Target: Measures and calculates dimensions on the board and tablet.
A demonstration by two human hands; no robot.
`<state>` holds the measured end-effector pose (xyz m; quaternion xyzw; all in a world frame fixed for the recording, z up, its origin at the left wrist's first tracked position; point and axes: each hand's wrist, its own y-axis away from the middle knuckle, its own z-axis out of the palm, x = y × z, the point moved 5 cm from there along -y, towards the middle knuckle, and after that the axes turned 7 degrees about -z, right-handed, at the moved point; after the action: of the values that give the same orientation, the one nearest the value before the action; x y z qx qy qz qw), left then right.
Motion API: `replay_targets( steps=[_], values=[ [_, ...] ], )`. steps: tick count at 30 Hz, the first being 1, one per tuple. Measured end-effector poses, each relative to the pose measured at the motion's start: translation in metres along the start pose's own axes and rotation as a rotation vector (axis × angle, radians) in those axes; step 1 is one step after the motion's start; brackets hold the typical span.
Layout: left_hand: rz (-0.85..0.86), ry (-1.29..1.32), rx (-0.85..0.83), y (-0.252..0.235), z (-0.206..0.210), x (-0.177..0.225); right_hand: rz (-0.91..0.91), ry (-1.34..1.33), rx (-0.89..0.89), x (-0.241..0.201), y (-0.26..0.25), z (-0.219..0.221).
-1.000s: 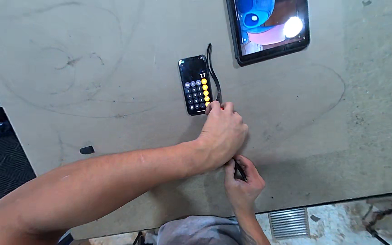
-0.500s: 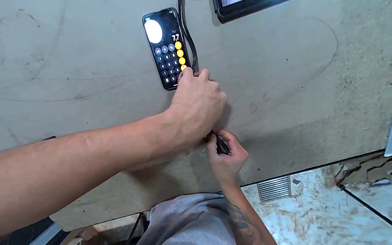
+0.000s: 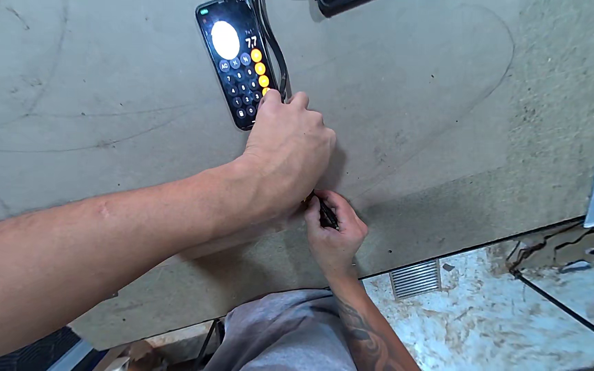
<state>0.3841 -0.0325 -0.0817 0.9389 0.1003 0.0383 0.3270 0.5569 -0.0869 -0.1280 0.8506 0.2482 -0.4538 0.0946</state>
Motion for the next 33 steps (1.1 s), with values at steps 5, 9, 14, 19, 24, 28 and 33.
replay_targets(
  steps=[5,9,14,19,24,28,33],
  values=[
    [0.001,0.009,0.015,0.001,0.001,0.000,0.029,0.008,0.023,0.000,0.001,0.001],
    [0.003,0.013,0.021,0.001,0.001,-0.001,0.028,0.019,0.014,-0.001,0.001,0.001],
    [0.085,0.022,0.064,0.007,0.003,0.000,0.094,-0.184,0.014,0.005,-0.002,-0.006],
    [0.345,0.407,-0.009,0.074,0.035,-0.017,0.179,-0.521,0.024,0.041,-0.048,-0.099],
    [-0.109,0.928,-0.014,0.162,0.113,-0.048,0.025,-0.439,-0.432,0.069,-0.104,-0.163],
    [-0.749,1.307,0.252,0.209,0.153,-0.067,-0.193,-0.280,-0.912,0.047,-0.132,-0.132],
    [-0.974,1.145,0.908,0.188,0.173,-0.053,-0.422,-0.177,-1.273,0.013,-0.146,-0.073]
  ],
)
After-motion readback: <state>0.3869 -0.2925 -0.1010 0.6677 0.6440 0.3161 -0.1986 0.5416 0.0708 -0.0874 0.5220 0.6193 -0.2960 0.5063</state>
